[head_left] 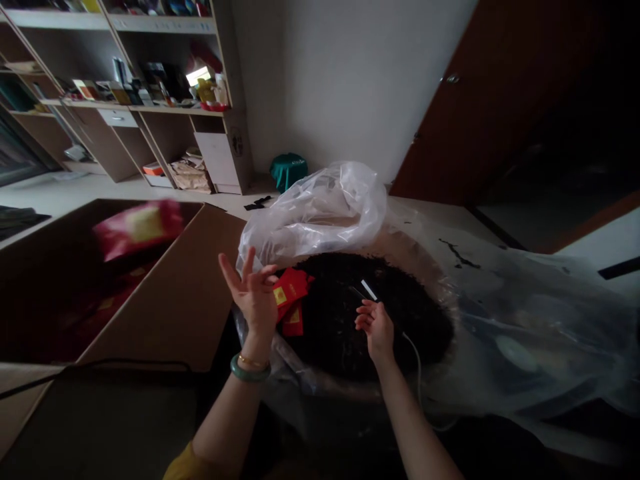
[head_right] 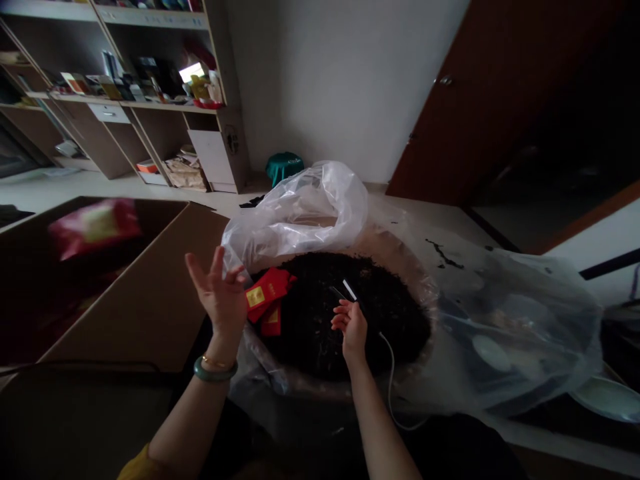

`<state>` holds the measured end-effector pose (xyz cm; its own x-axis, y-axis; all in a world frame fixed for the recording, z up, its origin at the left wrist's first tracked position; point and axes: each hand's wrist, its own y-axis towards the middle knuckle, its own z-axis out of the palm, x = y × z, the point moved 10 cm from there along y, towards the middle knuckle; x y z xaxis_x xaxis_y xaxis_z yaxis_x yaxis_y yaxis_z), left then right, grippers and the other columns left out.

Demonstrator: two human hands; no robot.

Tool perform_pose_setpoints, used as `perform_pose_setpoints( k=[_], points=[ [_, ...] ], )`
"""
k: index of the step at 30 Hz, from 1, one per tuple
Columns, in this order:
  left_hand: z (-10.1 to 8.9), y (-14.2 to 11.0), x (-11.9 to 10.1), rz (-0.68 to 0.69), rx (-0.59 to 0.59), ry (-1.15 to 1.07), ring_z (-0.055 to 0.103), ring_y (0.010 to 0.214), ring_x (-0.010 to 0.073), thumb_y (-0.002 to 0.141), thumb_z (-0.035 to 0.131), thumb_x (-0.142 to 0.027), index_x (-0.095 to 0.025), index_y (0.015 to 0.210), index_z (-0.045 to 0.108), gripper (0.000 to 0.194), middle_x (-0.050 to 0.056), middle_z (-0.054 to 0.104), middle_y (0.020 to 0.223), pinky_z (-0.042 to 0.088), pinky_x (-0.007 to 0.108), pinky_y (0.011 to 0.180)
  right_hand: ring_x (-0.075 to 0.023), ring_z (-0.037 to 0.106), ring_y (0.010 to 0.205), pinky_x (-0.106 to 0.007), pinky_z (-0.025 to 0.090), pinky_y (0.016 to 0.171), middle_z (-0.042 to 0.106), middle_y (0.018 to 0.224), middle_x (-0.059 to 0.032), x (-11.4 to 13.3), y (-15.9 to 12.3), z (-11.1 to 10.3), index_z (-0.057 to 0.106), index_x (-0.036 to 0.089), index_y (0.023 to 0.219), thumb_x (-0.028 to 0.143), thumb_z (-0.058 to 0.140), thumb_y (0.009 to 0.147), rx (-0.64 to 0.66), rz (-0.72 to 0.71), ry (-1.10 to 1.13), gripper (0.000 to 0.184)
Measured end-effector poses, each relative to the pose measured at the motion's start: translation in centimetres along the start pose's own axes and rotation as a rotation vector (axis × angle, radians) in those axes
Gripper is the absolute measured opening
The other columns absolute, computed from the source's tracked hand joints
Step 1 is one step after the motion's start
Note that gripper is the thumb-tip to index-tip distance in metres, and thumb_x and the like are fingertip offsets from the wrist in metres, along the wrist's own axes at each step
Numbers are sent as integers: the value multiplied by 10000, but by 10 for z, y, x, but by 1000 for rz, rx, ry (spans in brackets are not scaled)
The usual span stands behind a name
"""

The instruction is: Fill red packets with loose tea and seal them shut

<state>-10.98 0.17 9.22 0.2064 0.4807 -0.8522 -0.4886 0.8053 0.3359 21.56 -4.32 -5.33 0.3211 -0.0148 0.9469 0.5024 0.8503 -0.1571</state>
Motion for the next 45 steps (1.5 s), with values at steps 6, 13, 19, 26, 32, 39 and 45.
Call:
perform_pose_setpoints(
  k=[6, 13, 19, 26, 32, 39, 45],
  points=[
    [25, -21, 48, 72, 559, 1186, 536, 1043, 313, 632, 757, -264, -225, 1125, 619, 513, 109, 641, 1095, 413, 428, 863, -120, 563, 445, -212, 418, 363, 640, 620, -25, 6, -7, 7, 645, 146, 801, 646, 587, 705, 24, -42, -100, 512],
    [21, -22, 50, 180, 578, 1391, 564, 960, 302, 774, 623, -268, -215, 1090, 670, 324, 118, 667, 998, 402, 415, 839, -126, 559, 464, -216, 421, 372, 632, 612, -31, 12, -12, 9, 654, 145, 798, 636, 530, 764, 28, -104, -197, 507],
    [37, -49, 70, -54, 620, 711, 648, 691, 226, 683, 703, -281, -254, 762, 755, 98, 37, 740, 747, 488, 330, 699, -209, 639, 873, -317, 561, 634, 650, 1113, -123, 48, -39, 56, 577, 202, 1200, 415, 497, 874, 169, -580, -553, 398],
    [48, -82, 107, -366, 565, 493, 653, 651, 212, 594, 750, -335, -197, 738, 757, 200, 26, 739, 694, 508, 296, 643, -244, 586, 1102, -451, 508, 948, 633, 1189, -120, 62, -62, 90, 408, 236, 1407, 202, 437, 929, 212, -990, -877, 480],
    [44, -87, 123, -494, 576, 441, 599, 570, 151, 594, 753, -380, -145, 700, 728, 259, 18, 704, 635, 465, 232, 547, -262, 525, 1219, -462, 502, 975, 541, 1334, -148, 46, -64, 96, 245, 210, 1485, 166, 402, 940, 196, -1066, -1017, 568],
    [45, -89, 126, -541, 609, 438, 561, 540, 127, 590, 748, -411, -122, 702, 719, 312, 3, 678, 603, 447, 214, 527, -258, 593, 988, -439, 531, 852, 622, 1072, -148, 45, -59, 94, 480, 194, 1358, 165, 418, 937, 87, -1019, -1134, 426],
    [45, -85, 128, -490, 621, 499, 628, 626, 174, 579, 740, -405, -134, 771, 747, 332, 26, 721, 676, 492, 244, 590, -227, 555, 854, -384, 516, 795, 643, 854, -104, 54, -66, 94, 601, 137, 1142, 197, 492, 919, 128, -1101, -1073, 255]
  ],
)
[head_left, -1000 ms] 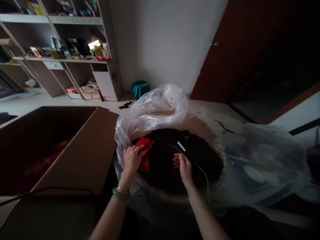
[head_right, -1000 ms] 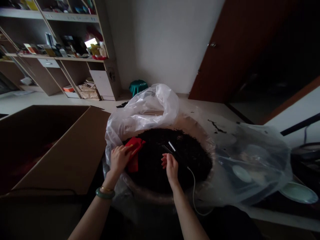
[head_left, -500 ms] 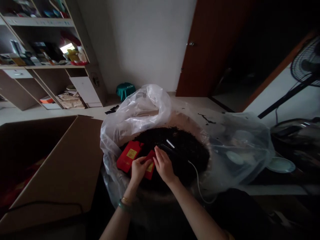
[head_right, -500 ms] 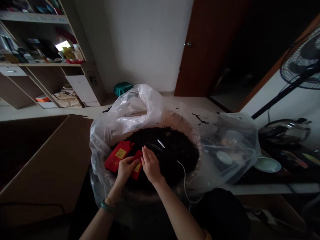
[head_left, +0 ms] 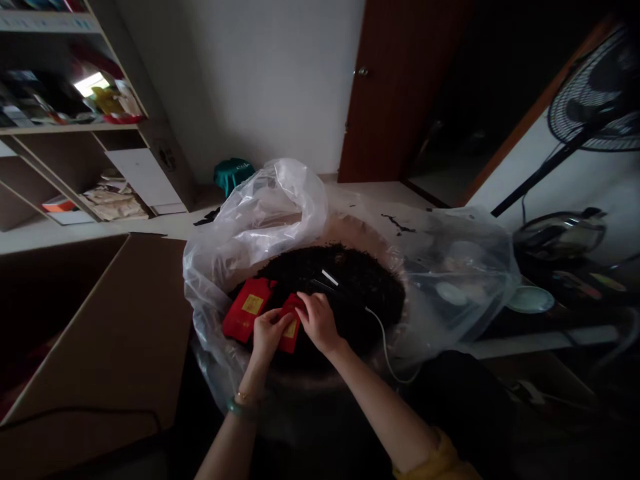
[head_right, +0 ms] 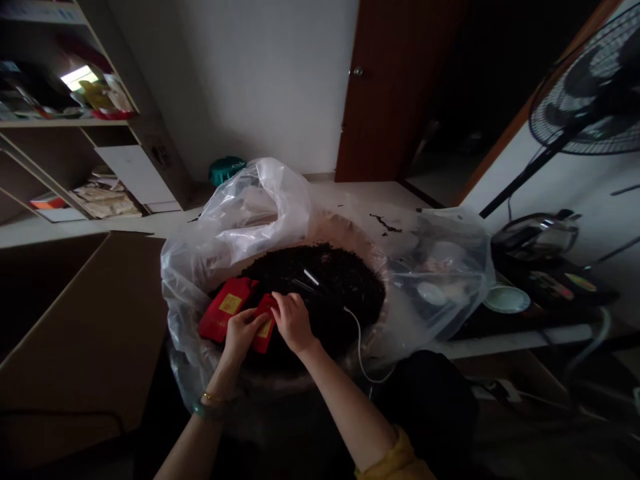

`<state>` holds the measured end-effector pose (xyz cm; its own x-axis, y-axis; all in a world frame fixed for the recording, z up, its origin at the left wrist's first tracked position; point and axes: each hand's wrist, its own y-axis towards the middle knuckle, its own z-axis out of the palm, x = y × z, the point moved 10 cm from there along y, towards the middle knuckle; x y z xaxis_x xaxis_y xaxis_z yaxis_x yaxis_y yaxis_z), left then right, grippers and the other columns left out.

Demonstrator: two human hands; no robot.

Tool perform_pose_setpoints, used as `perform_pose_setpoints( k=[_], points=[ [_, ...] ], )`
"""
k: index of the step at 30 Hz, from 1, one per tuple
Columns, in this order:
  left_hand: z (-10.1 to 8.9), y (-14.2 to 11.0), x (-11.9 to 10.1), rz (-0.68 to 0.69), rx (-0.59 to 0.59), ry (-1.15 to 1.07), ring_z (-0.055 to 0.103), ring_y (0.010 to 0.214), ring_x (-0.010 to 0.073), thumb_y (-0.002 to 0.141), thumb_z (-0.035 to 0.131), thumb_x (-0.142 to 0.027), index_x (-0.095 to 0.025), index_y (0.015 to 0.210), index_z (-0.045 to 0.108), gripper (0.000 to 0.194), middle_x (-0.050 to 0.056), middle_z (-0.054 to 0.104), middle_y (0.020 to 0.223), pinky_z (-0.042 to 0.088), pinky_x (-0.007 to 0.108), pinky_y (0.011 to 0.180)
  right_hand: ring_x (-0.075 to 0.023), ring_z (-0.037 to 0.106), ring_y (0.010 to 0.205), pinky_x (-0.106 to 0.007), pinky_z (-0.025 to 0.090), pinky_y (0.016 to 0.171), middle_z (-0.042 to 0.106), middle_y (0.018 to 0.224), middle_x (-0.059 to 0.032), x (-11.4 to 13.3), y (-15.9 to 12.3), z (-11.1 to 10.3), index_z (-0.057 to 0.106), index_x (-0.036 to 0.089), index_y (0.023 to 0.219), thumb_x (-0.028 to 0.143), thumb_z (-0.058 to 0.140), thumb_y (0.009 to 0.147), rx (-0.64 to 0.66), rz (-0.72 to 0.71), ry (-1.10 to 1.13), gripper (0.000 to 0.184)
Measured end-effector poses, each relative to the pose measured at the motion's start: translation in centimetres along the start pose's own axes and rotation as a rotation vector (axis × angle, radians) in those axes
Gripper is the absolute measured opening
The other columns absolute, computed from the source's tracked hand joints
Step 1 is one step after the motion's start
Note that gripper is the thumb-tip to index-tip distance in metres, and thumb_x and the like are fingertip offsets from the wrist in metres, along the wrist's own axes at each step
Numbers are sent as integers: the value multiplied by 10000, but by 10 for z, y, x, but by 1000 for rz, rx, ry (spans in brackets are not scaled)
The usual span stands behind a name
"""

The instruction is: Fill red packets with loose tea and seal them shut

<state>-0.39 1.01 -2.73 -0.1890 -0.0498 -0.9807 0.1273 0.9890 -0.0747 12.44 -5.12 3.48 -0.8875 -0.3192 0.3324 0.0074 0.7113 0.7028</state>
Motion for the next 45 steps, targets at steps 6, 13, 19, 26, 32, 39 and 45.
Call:
perform_pose_setpoints(
  k=[6, 13, 19, 26, 32, 39, 45],
  points=[
    [-1, -3, -9, 76, -20, 107, 671, 694, 213, 581, 746, -315, -195, 752, 760, 209, 38, 746, 725, 524, 294, 680, -206, 525, 748, -321, 498, 691, 569, 597, -39, 4, 6, -11, 552, 203, 620, 245, 570, 882, 41, -66, 53, 266],
    [-1, 1, 7, -109, 24, -344, 677, 654, 183, 557, 804, -376, -129, 775, 721, 340, 48, 736, 728, 551, 282, 653, -174, 586, 655, -296, 497, 661, 632, 688, -46, -48, -1, -27, 606, 193, 706, 374, 584, 843, 40, 372, 387, 228],
    [10, -3, 13, -246, 150, -628, 691, 752, 207, 603, 798, -319, -116, 1001, 678, 462, 56, 726, 789, 584, 371, 720, -236, 673, 913, -363, 518, 842, 733, 985, -67, -28, -11, 2, 704, 186, 980, 416, 681, 759, 329, 537, 907, 319],
    [23, -16, 8, -308, 307, -601, 689, 812, 218, 720, 727, -272, -136, 1154, 636, 464, 83, 716, 893, 594, 362, 698, -232, 678, 817, -371, 516, 787, 750, 868, -43, -30, -18, 14, 739, 170, 920, 501, 611, 797, 420, 638, 979, 376],
    [24, -19, 4, -296, 317, -553, 669, 944, 251, 784, 672, -370, -182, 1252, 580, 512, 106, 696, 1039, 596, 354, 700, -226, 658, 780, -359, 492, 781, 741, 822, -46, -40, -22, 19, 738, 162, 863, 569, 594, 776, 313, 735, 986, 441],
    [27, -17, 8, -318, 317, -513, 675, 949, 256, 813, 630, -390, -188, 1245, 590, 479, 107, 716, 1031, 596, 341, 700, -218, 663, 793, -379, 485, 835, 738, 815, -50, -33, -19, 26, 742, 161, 896, 588, 575, 788, 312, 781, 1117, 471],
    [20, -12, 11, -285, 237, -532, 699, 861, 247, 759, 686, -378, -145, 1171, 635, 476, 106, 739, 945, 588, 348, 706, -230, 663, 889, -406, 468, 914, 740, 898, -46, -25, -15, 21, 734, 184, 946, 555, 625, 770, 394, 706, 1161, 425]
  ],
)
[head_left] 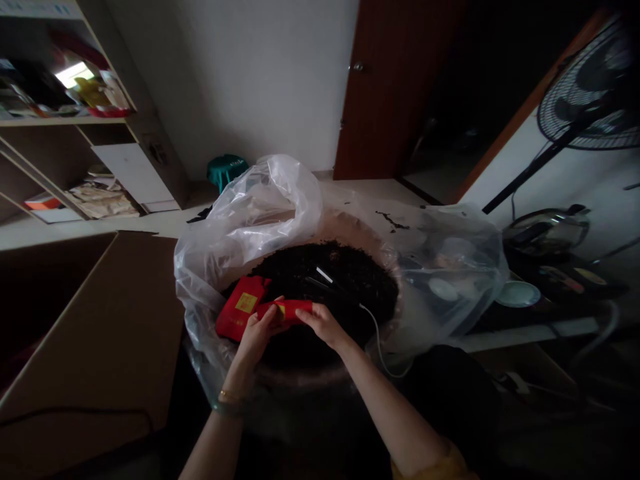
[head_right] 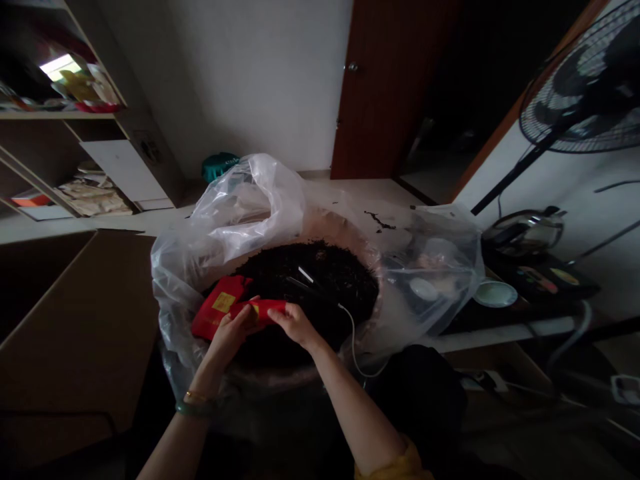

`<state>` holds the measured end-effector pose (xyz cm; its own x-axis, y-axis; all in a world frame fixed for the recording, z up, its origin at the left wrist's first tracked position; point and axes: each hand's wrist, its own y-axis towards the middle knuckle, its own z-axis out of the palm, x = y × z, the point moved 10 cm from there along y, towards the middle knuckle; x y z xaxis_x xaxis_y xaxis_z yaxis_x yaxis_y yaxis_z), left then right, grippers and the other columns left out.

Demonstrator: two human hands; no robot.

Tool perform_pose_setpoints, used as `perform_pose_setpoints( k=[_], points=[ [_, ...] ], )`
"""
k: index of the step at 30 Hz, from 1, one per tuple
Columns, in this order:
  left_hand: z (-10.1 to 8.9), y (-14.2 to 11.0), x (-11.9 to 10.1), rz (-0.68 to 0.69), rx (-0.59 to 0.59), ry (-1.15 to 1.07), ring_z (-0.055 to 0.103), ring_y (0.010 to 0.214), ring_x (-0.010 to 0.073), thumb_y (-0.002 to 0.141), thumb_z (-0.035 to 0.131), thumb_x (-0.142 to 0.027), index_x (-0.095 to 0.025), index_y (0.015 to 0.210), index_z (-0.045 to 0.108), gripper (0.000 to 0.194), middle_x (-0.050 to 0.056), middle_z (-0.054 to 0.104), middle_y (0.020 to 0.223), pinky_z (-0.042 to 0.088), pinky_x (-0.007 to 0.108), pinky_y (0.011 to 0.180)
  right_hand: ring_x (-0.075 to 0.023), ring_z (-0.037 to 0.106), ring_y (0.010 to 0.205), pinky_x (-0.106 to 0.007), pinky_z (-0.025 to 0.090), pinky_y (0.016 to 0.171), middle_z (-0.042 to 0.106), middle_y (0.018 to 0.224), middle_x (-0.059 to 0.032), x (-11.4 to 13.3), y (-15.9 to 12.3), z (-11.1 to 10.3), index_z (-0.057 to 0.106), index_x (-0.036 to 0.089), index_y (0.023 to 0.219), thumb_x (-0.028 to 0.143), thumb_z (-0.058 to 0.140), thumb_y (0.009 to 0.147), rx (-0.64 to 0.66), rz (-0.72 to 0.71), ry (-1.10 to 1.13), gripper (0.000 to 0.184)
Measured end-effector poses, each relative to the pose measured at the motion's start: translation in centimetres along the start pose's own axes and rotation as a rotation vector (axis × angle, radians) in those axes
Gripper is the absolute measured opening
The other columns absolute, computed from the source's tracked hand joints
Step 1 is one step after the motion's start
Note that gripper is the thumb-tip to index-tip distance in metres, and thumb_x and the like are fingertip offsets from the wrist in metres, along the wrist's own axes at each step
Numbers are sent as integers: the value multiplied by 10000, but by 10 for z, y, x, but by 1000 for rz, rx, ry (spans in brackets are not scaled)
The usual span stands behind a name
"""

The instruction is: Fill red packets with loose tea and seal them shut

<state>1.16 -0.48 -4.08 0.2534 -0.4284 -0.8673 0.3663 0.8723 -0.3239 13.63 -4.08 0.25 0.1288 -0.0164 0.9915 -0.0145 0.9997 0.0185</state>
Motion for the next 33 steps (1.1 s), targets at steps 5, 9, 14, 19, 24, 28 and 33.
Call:
perform_pose_setpoints(
  k=[5, 9, 14, 19, 24, 28, 33],
  points=[
    [7, -2, 8, -63, 74, 25, 694, 906, 269, 744, 701, -405, -121, 1095, 668, 453, 137, 733, 983, 577, 358, 722, -231, 666, 888, -424, 442, 953, 743, 887, -45, -11, -2, -3, 733, 172, 960, 611, 595, 771, 53, 111, -32, 497],
    [2, 1, 2, -13, 20, -9, 693, 863, 236, 776, 640, -486, -139, 1157, 635, 516, 102, 737, 958, 565, 332, 717, -231, 670, 859, -415, 457, 931, 743, 886, -58, -14, -2, -9, 727, 161, 991, 657, 533, 793, 20, 129, -17, 568],
    [-1, -3, -14, 187, -59, 248, 664, 947, 266, 790, 593, -535, -149, 1251, 571, 602, 119, 707, 1051, 532, 376, 812, -244, 675, 875, -430, 447, 949, 743, 880, -74, -15, -4, -12, 734, 148, 968, 680, 461, 822, 43, 176, -55, 616],
    [33, -40, -57, 841, -186, 1039, 361, 1336, 362, 677, 757, -331, -215, 1324, 500, 705, 145, 500, 1392, 310, 530, 1059, -251, 608, 1104, -451, 348, 1069, 707, 1093, -78, -7, -6, -1, 685, 188, 1115, 720, 394, 821, 166, 122, -174, 674],
    [60, -40, -37, 877, -47, 1499, 436, 1245, 362, 766, 654, -185, -256, 1296, 542, 546, 113, 570, 1330, 370, 516, 970, -250, 492, 1265, -451, 294, 1121, 637, 1242, -84, -7, -9, -2, 639, 212, 1191, 746, 430, 771, 122, 112, -224, 711],
    [60, -33, -32, 874, 13, 1502, 517, 1143, 312, 744, 652, -162, -217, 1283, 543, 553, 108, 604, 1279, 439, 443, 909, -245, 547, 1205, -454, 327, 1108, 671, 1180, -70, -6, -8, 3, 669, 222, 1140, 753, 413, 771, 134, 98, -202, 695],
    [57, -30, -32, 893, 6, 1458, 546, 1112, 290, 735, 631, -138, -216, 1261, 560, 537, 97, 627, 1238, 451, 421, 920, -238, 592, 1131, -428, 382, 1066, 713, 1058, -53, -1, -5, 10, 697, 217, 1075, 736, 413, 788, 178, 60, -231, 658]
  ],
)
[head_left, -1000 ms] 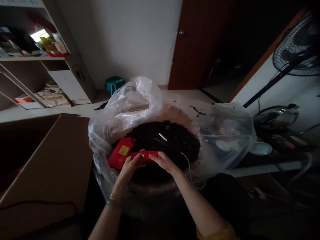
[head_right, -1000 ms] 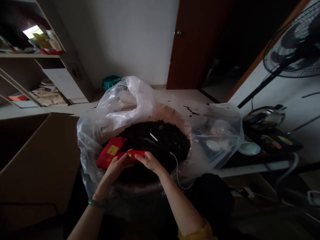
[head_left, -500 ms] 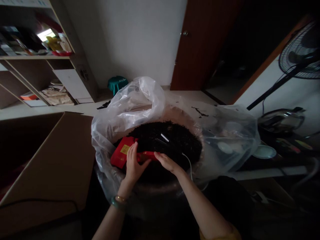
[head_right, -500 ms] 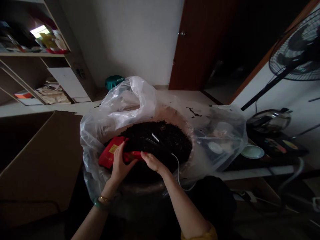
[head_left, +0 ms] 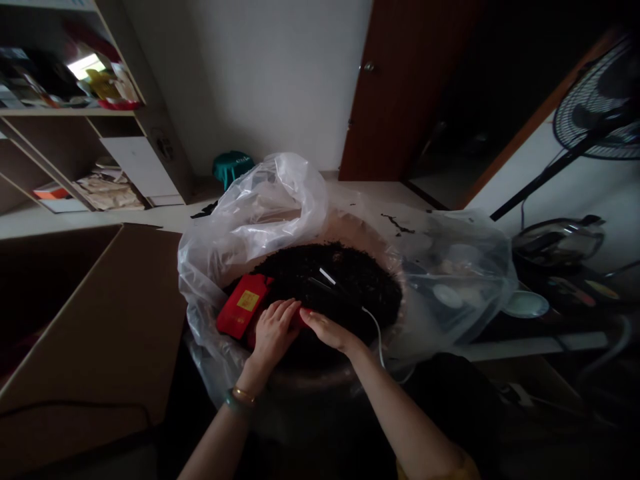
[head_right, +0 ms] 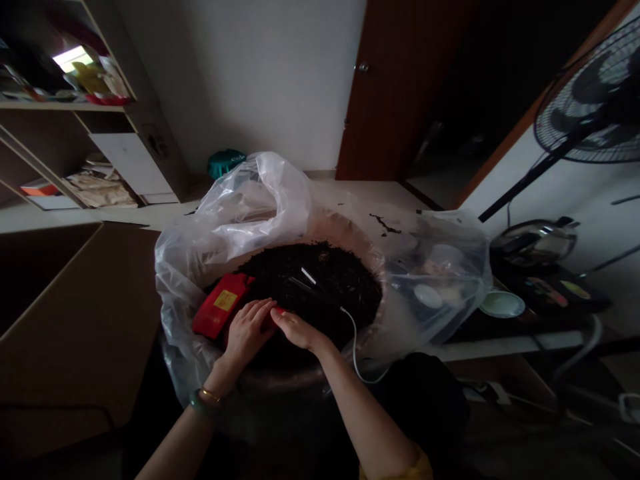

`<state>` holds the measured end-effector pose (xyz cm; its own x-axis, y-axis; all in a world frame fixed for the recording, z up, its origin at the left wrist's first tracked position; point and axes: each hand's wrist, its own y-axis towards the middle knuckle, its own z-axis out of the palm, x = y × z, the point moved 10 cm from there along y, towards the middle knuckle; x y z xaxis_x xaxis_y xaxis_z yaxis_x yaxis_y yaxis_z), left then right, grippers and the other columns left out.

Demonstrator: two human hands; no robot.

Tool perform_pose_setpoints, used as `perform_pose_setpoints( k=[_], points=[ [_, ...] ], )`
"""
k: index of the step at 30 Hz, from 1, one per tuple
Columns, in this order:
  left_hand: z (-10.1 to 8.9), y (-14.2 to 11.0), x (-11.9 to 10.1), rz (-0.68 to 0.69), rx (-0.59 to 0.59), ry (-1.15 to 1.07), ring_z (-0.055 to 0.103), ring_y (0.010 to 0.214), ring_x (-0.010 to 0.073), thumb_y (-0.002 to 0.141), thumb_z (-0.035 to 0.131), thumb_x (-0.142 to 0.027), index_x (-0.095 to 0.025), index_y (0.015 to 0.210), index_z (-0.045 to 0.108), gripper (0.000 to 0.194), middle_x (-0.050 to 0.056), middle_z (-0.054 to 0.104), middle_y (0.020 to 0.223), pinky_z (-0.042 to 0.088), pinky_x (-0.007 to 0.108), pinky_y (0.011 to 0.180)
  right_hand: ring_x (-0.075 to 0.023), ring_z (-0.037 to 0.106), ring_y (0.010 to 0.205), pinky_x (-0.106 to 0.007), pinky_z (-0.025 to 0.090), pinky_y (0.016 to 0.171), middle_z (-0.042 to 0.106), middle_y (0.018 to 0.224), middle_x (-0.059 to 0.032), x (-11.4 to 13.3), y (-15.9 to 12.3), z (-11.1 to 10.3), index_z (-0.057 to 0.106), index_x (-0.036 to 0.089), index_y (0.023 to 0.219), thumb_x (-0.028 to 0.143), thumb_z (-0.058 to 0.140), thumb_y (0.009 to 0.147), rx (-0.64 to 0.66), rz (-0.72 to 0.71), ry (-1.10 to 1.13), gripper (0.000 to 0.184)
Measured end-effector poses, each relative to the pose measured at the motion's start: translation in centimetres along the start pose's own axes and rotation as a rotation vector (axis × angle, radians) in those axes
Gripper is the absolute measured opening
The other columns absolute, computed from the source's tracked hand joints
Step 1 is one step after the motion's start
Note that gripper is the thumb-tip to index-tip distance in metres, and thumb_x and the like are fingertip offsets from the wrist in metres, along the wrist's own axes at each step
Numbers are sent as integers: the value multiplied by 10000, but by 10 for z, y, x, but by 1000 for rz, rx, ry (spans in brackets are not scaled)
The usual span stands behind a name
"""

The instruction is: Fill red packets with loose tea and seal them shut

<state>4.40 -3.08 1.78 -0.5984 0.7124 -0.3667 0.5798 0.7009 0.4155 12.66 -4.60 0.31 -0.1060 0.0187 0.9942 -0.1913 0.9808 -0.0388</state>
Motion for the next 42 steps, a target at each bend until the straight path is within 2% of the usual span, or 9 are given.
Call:
perform_pose_setpoints(
  k=[8, 12, 15, 19, 22, 26, 30, 38, 42],
  points=[
    [-3, -2, 9, -58, -49, -24, 537, 1070, 300, 688, 660, -125, -203, 1246, 573, 570, 83, 646, 1214, 449, 431, 939, -218, 659, 919, -405, 448, 961, 737, 904, -46, 10, -2, -7, 725, 173, 913, 729, 421, 799, 38, 9, 96, 643],
    [-9, -3, 22, -167, -140, -55, 554, 1078, 286, 692, 655, -139, -218, 1213, 591, 531, 75, 661, 1186, 449, 418, 955, -225, 695, 809, -408, 507, 862, 736, 801, -108, -9, 0, -57, 714, 140, 778, 722, 333, 837, -227, 67, 200, 698],
    [-11, -4, 26, -201, -173, -76, 569, 1078, 281, 673, 663, -127, -221, 1190, 602, 529, 68, 665, 1182, 451, 418, 962, -243, 690, 846, -418, 505, 870, 739, 830, -97, -25, 1, -89, 716, 177, 758, 603, 436, 854, -393, 87, -135, 519],
    [-13, -4, 30, -223, -204, -143, 584, 1075, 281, 659, 678, -120, -225, 1170, 607, 526, 73, 658, 1192, 449, 421, 970, -257, 589, 1145, -420, 409, 1028, 677, 1155, -105, -30, 5, -107, 708, 214, 1020, 373, 431, 897, -481, -17, -570, 342],
    [-14, -5, 36, -271, -233, -193, 595, 1065, 282, 656, 700, -143, -223, 1165, 596, 525, 78, 664, 1169, 453, 420, 961, -299, 410, 1326, -465, 323, 1090, 512, 1373, -174, -32, 10, -119, 586, 124, 1251, 310, 455, 886, -546, 13, -793, 431],
    [-16, -9, 47, -381, -274, -242, 605, 1052, 287, 664, 723, -229, -204, 1169, 566, 529, 99, 663, 1146, 468, 415, 930, -395, 176, 1413, -614, 193, 1080, 222, 1526, -239, -43, 20, -129, 288, 91, 1462, 432, 502, 877, -538, 308, -960, 709],
    [-19, -12, 50, -425, -298, -272, 615, 1051, 279, 681, 710, -262, -201, 1160, 547, 510, 102, 660, 1130, 475, 397, 914, -418, 125, 1415, -637, 138, 1072, 160, 1540, -249, -45, 32, -99, 230, 114, 1485, 553, 436, 885, -402, 419, -991, 772],
    [-18, -11, 47, -424, -278, -235, 631, 1065, 263, 676, 720, -273, -198, 1234, 487, 609, 101, 643, 1190, 505, 374, 899, -433, 72, 1414, -653, 224, 1024, 63, 1580, -149, -12, 70, -9, 249, 310, 1474, 434, 613, 799, 42, 104, -1126, 776],
    [-17, -11, 47, -423, -261, -197, 651, 1038, 244, 677, 732, -260, -208, 1298, 441, 687, 86, 640, 1214, 538, 354, 858, -367, 242, 1370, -598, 253, 1031, 305, 1495, -132, -5, 75, 10, 440, 307, 1369, 382, 558, 839, 180, 44, -1273, 547]
  ],
)
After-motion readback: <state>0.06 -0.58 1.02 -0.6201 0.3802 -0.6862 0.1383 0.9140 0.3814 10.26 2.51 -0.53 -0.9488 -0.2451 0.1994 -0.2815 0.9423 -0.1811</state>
